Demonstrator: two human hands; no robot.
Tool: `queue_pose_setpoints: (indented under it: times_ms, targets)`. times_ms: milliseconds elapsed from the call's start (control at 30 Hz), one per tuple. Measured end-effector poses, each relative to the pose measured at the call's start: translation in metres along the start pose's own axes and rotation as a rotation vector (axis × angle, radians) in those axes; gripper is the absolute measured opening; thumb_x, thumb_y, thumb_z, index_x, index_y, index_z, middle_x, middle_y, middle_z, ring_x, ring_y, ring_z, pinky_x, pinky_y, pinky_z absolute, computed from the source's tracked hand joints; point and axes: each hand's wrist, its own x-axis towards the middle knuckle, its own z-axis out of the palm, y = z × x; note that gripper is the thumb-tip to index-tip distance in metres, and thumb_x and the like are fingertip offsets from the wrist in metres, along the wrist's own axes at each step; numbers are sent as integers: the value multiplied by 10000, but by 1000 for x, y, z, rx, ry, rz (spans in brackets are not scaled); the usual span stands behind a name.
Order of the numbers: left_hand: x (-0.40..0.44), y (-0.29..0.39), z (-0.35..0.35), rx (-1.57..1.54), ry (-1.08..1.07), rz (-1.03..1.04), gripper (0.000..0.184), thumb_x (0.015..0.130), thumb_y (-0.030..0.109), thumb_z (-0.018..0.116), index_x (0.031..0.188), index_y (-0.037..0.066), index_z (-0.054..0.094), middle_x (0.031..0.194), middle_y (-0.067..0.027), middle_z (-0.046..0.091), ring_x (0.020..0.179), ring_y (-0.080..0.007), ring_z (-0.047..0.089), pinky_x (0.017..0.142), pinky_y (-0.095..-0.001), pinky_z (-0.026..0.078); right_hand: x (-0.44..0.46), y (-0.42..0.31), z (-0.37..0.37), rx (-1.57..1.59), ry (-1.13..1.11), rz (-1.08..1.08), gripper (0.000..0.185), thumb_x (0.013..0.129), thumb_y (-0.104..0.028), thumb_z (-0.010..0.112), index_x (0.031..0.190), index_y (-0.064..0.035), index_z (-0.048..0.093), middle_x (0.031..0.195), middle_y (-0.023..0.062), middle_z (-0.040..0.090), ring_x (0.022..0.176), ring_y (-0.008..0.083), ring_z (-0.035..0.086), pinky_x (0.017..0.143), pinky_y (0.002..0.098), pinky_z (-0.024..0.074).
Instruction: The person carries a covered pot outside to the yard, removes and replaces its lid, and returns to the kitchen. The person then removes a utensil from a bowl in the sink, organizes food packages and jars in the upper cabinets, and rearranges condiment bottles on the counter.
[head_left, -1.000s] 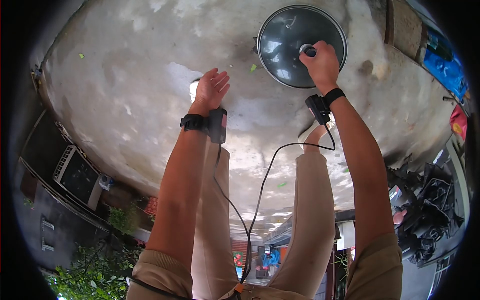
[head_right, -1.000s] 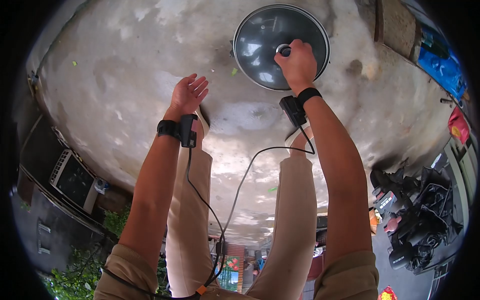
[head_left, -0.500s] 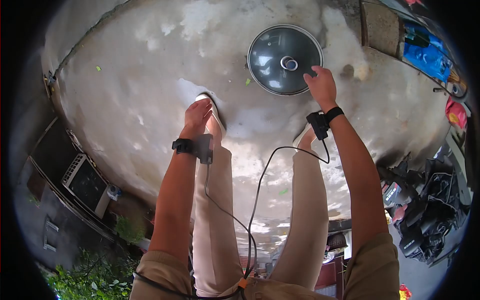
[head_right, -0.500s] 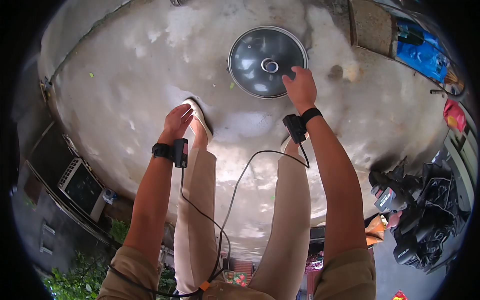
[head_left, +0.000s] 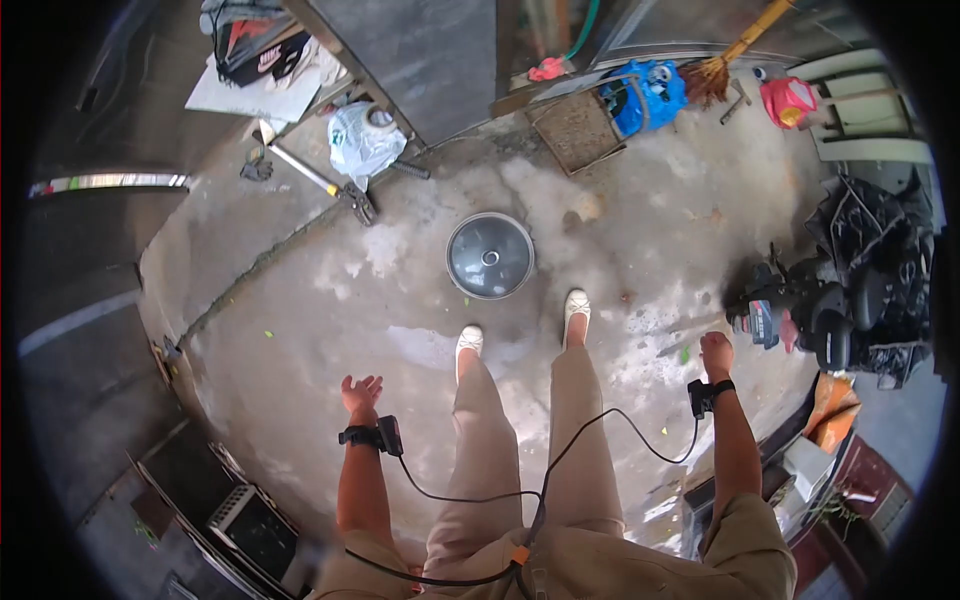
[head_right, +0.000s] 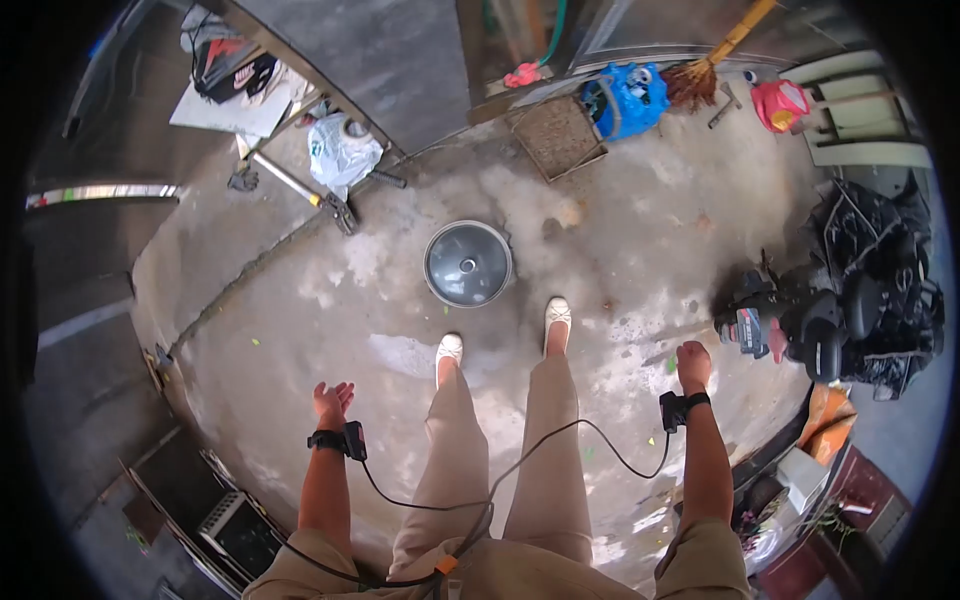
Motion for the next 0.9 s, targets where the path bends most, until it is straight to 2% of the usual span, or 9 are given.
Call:
queue_pose_setpoints:
  times_ms: [133,233,333,467,533,600,700,800,900]
  targets:
    - [-50,56,-10,125,-100,76,743,835,-80,517,1463,178,215,1286,-279,508,936,-378,666,761,-430,562,-168,70,-74,366,190,293,204,790,-179,615,914,-32,683,770,76,669,625,175,657,561,312,552]
    - [32,74,-20,657,-92,358,787,884,131,607,1495,153,112,1300,-252,498,984,-336,655,804,-457,538,-306,155,-69,575,319,508,197,780,-173,625,903,-31,684,749,71,667,596,172,651,563,310,552]
    - [-81,129,19,931,80,765,892,787,235,712,1487,128,170,1291,-241,511,1042,-345,607,884,-458,489,-463,210,-57,580,384,806,184,772,-167,634,881,-27,684,734,75,671,582,183,656,568,313,551]
    - [-180,147,67,943,-7,866,746,783,248,646,1422,72,304,1296,-236,531,1110,-441,559,949,-487,462,-678,301,11,566,411,1236,239,786,-226,569,883,-46,692,715,150,681,625,261,683,675,378,547]
    - [-147,149,113,1037,-52,1075,672,790,283,637,1375,81,376,1238,-220,576,1096,-434,566,931,-503,463,-783,315,38,594,471,1407,222,771,-203,574,878,-52,697,714,141,684,652,260,687,674,370,545]
    - [-264,102,105,1076,-315,1292,637,789,308,639,1349,97,422,1187,-221,604,1081,-435,571,909,-517,464,-884,344,91,637,482,1528,210,773,-186,590,882,-33,682,727,131,680,640,241,687,622,361,555]
    - [-339,-6,125,1152,-202,1307,640,786,328,650,1341,96,433,1187,-227,600,1075,-435,572,896,-522,463,-1013,370,159,725,442,1676,199,776,-163,610,889,-11,668,753,126,680,641,226,693,572,352,565]
    - [-442,-150,108,1293,-417,1330,646,773,304,640,1324,30,443,1219,-240,581,1053,-410,585,879,-496,472,-1124,382,213,903,464,1900,200,776,-191,614,881,-45,702,736,135,688,651,241,691,675,353,557]
    - [-530,-271,70,1444,-593,1339,655,761,280,630,1307,-35,453,1251,-254,562,1032,-385,599,861,-469,482,-1243,397,289,1243,585,2030,219,787,-142,613,945,-6,679,769,122,679,619,248,686,570,335,574]
